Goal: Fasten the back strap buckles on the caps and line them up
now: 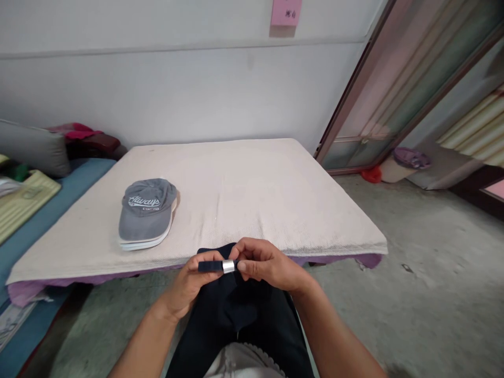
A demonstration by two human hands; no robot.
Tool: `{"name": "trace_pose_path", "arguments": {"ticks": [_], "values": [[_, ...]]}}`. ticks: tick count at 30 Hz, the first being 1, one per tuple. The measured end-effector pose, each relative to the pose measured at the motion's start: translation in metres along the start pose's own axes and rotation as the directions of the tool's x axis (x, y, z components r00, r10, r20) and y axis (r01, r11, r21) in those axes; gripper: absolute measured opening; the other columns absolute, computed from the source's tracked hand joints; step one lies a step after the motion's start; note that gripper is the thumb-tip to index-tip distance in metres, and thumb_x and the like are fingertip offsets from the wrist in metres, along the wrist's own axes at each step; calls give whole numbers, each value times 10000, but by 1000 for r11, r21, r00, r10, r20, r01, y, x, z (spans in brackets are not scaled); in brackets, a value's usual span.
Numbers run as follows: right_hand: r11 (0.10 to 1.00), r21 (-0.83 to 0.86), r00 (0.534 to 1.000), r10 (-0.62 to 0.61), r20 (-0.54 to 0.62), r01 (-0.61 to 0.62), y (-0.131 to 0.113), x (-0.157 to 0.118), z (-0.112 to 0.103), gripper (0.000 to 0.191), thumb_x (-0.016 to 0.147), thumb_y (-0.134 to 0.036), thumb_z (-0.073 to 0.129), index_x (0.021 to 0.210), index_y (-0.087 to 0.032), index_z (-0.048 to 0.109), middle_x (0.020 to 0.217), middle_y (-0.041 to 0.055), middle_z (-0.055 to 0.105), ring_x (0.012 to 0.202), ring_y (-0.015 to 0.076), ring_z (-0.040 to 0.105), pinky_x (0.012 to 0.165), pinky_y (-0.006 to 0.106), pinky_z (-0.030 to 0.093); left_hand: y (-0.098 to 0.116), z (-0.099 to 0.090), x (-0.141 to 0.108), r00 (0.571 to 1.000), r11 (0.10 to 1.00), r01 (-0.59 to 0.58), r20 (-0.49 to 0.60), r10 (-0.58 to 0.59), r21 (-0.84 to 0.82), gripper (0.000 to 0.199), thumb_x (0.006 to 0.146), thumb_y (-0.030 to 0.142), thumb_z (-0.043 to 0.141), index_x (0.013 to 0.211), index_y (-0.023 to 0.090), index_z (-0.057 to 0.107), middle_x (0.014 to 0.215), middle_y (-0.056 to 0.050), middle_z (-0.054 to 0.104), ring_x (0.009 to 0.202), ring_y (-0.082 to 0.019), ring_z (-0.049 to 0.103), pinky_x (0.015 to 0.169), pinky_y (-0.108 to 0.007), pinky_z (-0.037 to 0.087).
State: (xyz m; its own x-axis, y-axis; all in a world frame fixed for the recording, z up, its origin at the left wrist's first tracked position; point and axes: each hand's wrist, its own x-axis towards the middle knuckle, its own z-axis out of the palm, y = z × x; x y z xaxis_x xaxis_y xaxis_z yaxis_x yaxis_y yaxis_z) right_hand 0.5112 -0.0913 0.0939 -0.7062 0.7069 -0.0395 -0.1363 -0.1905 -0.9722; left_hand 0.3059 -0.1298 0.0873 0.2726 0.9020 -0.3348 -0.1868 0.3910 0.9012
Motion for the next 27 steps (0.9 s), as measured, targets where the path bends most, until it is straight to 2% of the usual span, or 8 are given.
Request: {"name": "trace_pose_path", "arguments": {"ticks": [5, 9, 14, 16, 19, 21, 24, 27], "values": [[999, -22, 999, -22, 28, 22, -1, 4, 1, 233, 812, -317, 665, 969, -154, 609, 592, -55, 494, 547, 73, 411, 515, 202, 308, -2, -1, 1, 999, 998, -4, 37, 2, 64, 162, 698, 225, 755, 825, 163, 676, 796, -9, 605, 763, -143, 519, 700, -215, 372], [998, -69, 1000, -12, 9, 12, 1, 7, 0, 222, 798, -330, 679, 905, -147, 612, 616, -52, 480, 556, 69, 398, 513, 199, 300, -4, 1, 1, 999, 1000, 1, 32, -1, -3, 173, 764, 307, 691, 721, 153, 625, 660, 28, 516, 601, -98, 418, 569, -198, 324], [987, -162, 1000, 11, -18, -14, 5, 10, 1, 212, 785, -335, 688, 863, -153, 612, 650, -42, 509, 578, 71, 415, 514, 192, 305, 3, 2, -1, 990, 988, 128, 63, -123, -88, 507, 854, 589, 420, 734, 143, 630, 601, 7, 490, 541, -120, 388, 525, -237, 314], [982, -190, 1000, 17, -17, -20, 5, 11, 1, 198, 782, -321, 690, 855, -156, 608, 641, -47, 508, 573, 70, 414, 514, 191, 312, 8, 2, -1, 990, 993, 114, 84, -116, 25, 444, 819, 566, 520, 725, 145, 628, 599, 17, 474, 536, -111, 364, 516, -235, 287], [979, -203, 1000, 11, -10, -12, 6, 15, 2, 172, 782, -299, 685, 835, -156, 604, 635, -47, 511, 566, 68, 412, 516, 190, 323, 12, 2, 0, 997, 978, 22, 66, -36, 208, 275, 767, 405, 677, 677, 155, 608, 580, 44, 428, 543, -95, 326, 513, -226, 254], [982, -191, 1000, -14, -26, 9, 6, 17, 3, 172, 783, -301, 685, 830, -154, 607, 641, -44, 512, 571, 68, 414, 518, 189, 325, 12, 2, 2, 998, 975, 20, 51, -32, 221, 269, 774, 382, 680, 655, 157, 593, 558, 55, 407, 527, -85, 309, 494, -218, 236], [990, -137, 998, -52, -46, 46, 6, 17, 3, 199, 807, -341, 664, 837, -151, 610, 634, -42, 504, 565, 69, 424, 523, 193, 340, 10, 2, 3, 997, 995, 67, 30, -69, 73, 256, 772, 354, 688, 652, 153, 586, 532, 59, 443, 480, -64, 339, 458, -192, 249], [994, -81, 992, -85, -96, 77, 7, 13, -4, 247, 829, -397, 635, 893, -158, 617, 702, -16, 554, 603, 88, 487, 571, 219, 404, 13, 1, 6, 986, 984, 9, -162, -38, -176, 166, 717, 265, 738, 699, 150, 620, 577, 37, 581, 491, -74, 488, 476, -169, 375]]}}
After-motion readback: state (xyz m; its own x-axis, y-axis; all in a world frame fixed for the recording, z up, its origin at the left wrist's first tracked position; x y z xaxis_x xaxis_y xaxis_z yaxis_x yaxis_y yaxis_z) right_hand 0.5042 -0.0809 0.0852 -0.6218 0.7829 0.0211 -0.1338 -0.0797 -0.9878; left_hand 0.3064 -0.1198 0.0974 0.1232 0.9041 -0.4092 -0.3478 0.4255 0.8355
